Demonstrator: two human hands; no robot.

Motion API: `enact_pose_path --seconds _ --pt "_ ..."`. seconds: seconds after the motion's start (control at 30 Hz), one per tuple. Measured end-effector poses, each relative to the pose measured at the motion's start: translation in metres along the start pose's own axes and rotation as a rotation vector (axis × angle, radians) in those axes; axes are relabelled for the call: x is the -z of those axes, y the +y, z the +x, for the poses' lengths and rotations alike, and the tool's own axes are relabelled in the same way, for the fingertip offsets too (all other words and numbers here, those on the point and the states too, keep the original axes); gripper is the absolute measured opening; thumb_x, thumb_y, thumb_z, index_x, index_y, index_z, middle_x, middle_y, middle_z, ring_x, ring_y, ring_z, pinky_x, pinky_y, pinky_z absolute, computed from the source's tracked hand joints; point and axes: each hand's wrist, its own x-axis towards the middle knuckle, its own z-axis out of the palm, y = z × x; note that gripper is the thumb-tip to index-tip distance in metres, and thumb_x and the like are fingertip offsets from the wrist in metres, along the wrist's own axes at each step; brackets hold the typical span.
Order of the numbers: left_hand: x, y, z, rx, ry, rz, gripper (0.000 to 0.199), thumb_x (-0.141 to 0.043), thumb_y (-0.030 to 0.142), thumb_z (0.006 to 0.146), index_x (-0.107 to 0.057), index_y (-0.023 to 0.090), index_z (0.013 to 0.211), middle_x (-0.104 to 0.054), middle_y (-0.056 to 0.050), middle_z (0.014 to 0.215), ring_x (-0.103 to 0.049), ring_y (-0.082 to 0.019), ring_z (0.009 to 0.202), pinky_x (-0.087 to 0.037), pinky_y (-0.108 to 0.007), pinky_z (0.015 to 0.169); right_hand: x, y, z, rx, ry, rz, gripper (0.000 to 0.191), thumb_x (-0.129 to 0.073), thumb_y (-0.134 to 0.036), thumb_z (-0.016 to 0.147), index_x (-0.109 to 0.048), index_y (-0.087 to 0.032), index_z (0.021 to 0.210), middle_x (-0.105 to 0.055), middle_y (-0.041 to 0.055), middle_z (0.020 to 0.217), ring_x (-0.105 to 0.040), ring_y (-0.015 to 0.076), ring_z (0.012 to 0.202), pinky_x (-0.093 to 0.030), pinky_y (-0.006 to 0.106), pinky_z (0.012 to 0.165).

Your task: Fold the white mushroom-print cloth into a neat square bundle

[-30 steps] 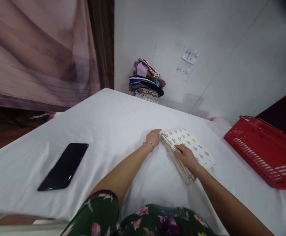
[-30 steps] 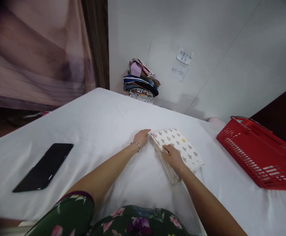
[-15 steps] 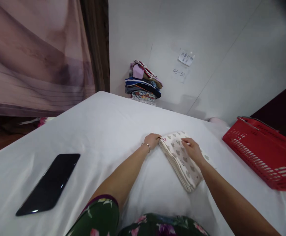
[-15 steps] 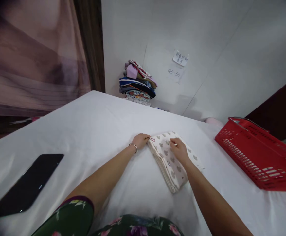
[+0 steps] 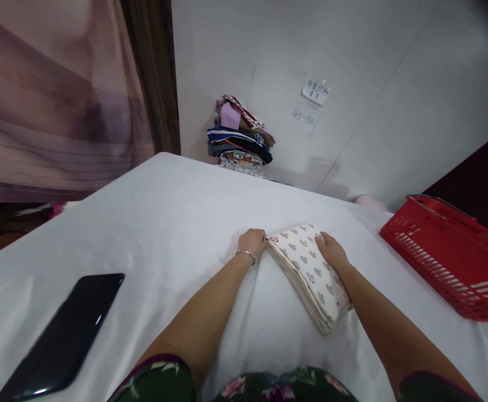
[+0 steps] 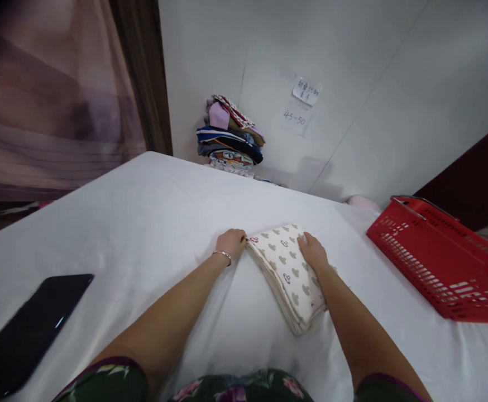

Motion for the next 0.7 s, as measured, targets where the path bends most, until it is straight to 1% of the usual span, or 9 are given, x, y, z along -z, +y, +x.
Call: enact_pose_path --seconds 0.13,0.27,0.3,0.37,0.43,0.47,0.5,0.6,0.7 --pt "0.004 -0.004 -0.002 -0.002 -0.02 -0.013 0.023 -0.045 0.023 0.082 -0.066 0.024 0.091 -0.066 -0.005 0.099 -0.057 -0.021 0.096 -0.044 -0.031 0.077 0.001 -0.001 0.001 -0.002 -0.012 -0.008 0.056 -0.035 -0.051 0.086 -0.049 -0.015 0.127 -0.054 0.0144 0.126 -0.049 0.0266 0.117 -0.035 0.042 0.099" --pt "0.004 -0.006 -0.005 -0.059 -0.027 -0.046 0.024 -0.045 0.024 0.083 -0.066 0.026 0.094 -0.066 -0.001 0.1 -0.057 -0.019 0.096 -0.043 -0.028 0.08 0.003 -0.001 0.002 -0.016 -0.025 -0.003 0.057 -0.036 -0.05 0.086 -0.049 -0.013 0.127 -0.053 0.0155 0.127 -0.048 0.027 0.118 -0.035 0.041 0.1" --pt "0.004 -0.006 -0.006 -0.069 -0.028 -0.057 0.025 -0.045 0.025 0.083 -0.066 0.027 0.097 -0.066 -0.001 0.102 -0.057 -0.018 0.097 -0.043 -0.027 0.081 0.004 -0.002 0.001 -0.009 -0.012 0.001 0.056 -0.038 -0.048 0.085 -0.05 -0.012 0.126 -0.052 0.0161 0.127 -0.047 0.0272 0.118 -0.034 0.041 0.1" --pt "0.004 -0.006 -0.006 -0.082 -0.03 -0.101 0.029 -0.045 0.024 0.082 -0.063 0.027 0.105 -0.064 0.0 0.109 -0.056 -0.017 0.099 -0.043 -0.026 0.084 0.007 -0.009 -0.001 0.041 0.066 0.014 0.053 -0.042 -0.044 0.083 -0.053 -0.01 0.122 -0.052 0.017 0.127 -0.045 0.0276 0.119 -0.033 0.041 0.1" --pt "0.004 -0.006 -0.006 -0.1 -0.037 -0.161 0.04 -0.047 0.019 0.079 -0.057 0.027 0.116 -0.061 0.001 0.117 -0.055 -0.016 0.103 -0.042 -0.025 0.088 0.011 -0.024 -0.007 0.131 0.157 0.061 0.048 -0.044 -0.041 0.081 -0.056 -0.012 0.117 -0.053 0.0155 0.125 -0.045 0.027 0.118 -0.035 0.041 0.099" --pt "0.004 -0.007 -0.006 -0.111 -0.045 -0.187 0.045 -0.048 0.017 0.077 -0.054 0.027 0.12 -0.059 0.002 0.12 -0.055 -0.015 0.105 -0.041 -0.024 0.089 0.012 -0.035 -0.011 0.18 0.178 0.106 0.044 -0.044 -0.041 0.081 -0.057 -0.014 0.114 -0.055 0.0134 0.121 -0.048 0.026 0.114 -0.037 0.041 0.096" --pt "0.005 -0.007 -0.005 -0.121 -0.057 -0.205 0.049 -0.049 0.015 0.075 -0.053 0.028 0.122 -0.058 0.002 0.121 -0.054 -0.015 0.106 -0.041 -0.024 0.091 0.012 -0.048 -0.016 0.23 0.169 0.162 0.04 -0.044 -0.04 0.082 -0.059 -0.017 0.111 -0.059 0.0107 0.115 -0.051 0.0245 0.108 -0.04 0.04 0.092" --pt "0.006 -0.009 -0.004 -0.133 -0.097 -0.217 0.05 -0.053 0.019 0.073 -0.054 0.027 0.123 -0.061 0.002 0.117 -0.056 -0.017 0.103 -0.042 -0.024 0.09 0.009 -0.092 -0.029 0.371 0.041 0.307 0.029 -0.046 -0.037 0.083 -0.063 -0.022 0.1 -0.063 0.0046 0.094 -0.056 0.019 0.088 -0.045 0.033 0.079" --pt "0.005 -0.01 -0.001 -0.155 -0.118 -0.208 0.051 -0.058 0.027 0.072 -0.054 0.027 0.123 -0.062 0.001 0.111 -0.057 -0.018 0.098 -0.044 -0.024 0.085 0.005 -0.127 -0.036 0.482 -0.082 0.282 0.023 -0.052 -0.034 0.081 -0.065 -0.022 0.096 -0.06 0.0029 0.084 -0.054 0.0165 0.08 -0.042 0.028 0.072"
